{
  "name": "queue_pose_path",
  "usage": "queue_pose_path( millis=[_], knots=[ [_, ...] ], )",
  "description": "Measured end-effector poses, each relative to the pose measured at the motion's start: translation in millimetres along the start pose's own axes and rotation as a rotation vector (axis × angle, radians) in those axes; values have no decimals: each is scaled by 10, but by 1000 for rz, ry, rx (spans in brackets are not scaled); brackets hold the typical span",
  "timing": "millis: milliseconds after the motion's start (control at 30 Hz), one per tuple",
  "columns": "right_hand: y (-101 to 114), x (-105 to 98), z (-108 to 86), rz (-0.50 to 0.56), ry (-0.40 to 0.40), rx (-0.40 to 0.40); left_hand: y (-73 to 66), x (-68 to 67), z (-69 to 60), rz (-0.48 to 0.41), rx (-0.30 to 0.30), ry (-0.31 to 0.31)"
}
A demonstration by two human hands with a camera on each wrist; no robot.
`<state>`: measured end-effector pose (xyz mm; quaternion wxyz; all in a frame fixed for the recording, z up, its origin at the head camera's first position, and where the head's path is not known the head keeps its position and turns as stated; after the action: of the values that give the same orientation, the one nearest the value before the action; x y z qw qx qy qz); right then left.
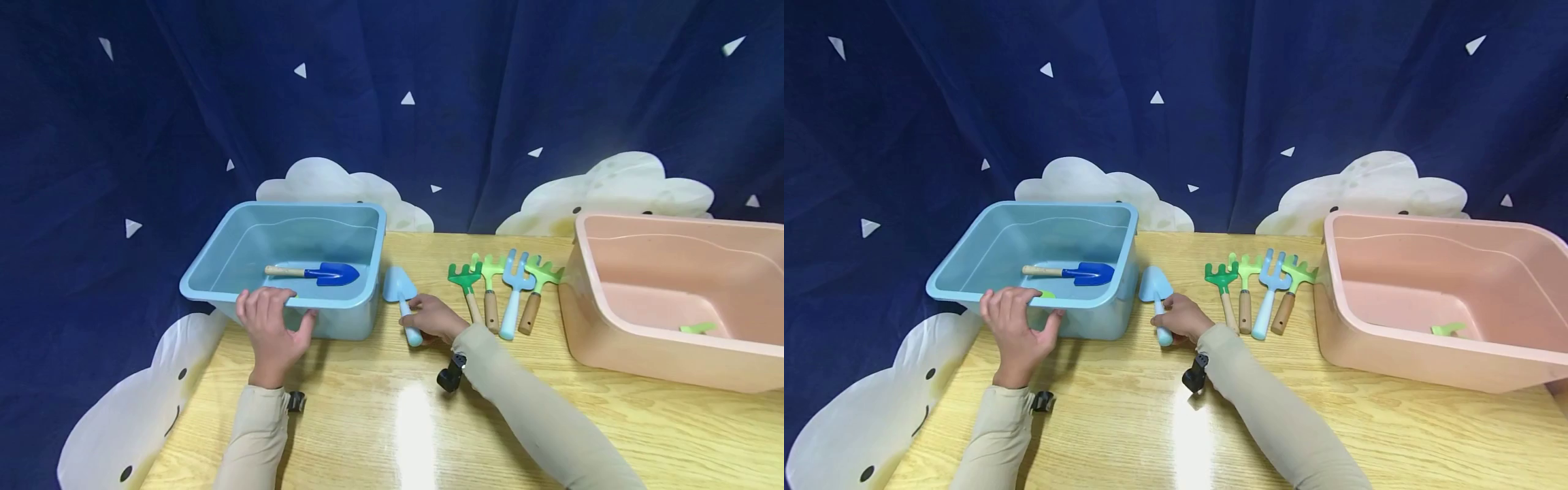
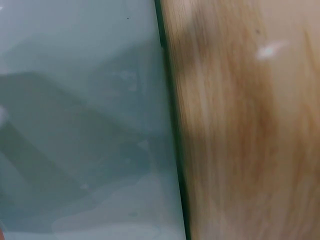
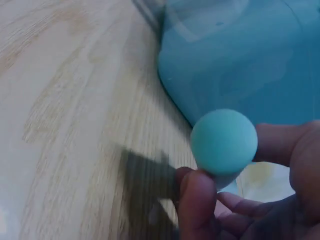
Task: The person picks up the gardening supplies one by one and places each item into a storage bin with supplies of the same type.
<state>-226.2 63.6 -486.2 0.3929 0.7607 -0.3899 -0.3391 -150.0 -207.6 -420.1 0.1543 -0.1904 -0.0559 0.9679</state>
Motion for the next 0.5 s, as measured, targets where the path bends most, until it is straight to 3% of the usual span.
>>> queue_pose_path(
  millis=[233, 500],
  knots=[
    [-96, -58, 26, 69, 88, -6, 4, -9, -13, 11, 6, -30],
    [-153, -118, 2, 155, 216, -29, 1, 5, -7, -1, -2, -9]
  ],
)
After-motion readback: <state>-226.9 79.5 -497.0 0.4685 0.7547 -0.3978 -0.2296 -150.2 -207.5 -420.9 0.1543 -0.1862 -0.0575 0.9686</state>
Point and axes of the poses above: each hand's wrist, its own z-axis towards the middle knuckle, its own x-axis out of the palm, y = z × x, the point moved 5 cm from there along z, towards the middle knuckle, and after that the axes turned 12 degrees about z, right-handed, at the moved point
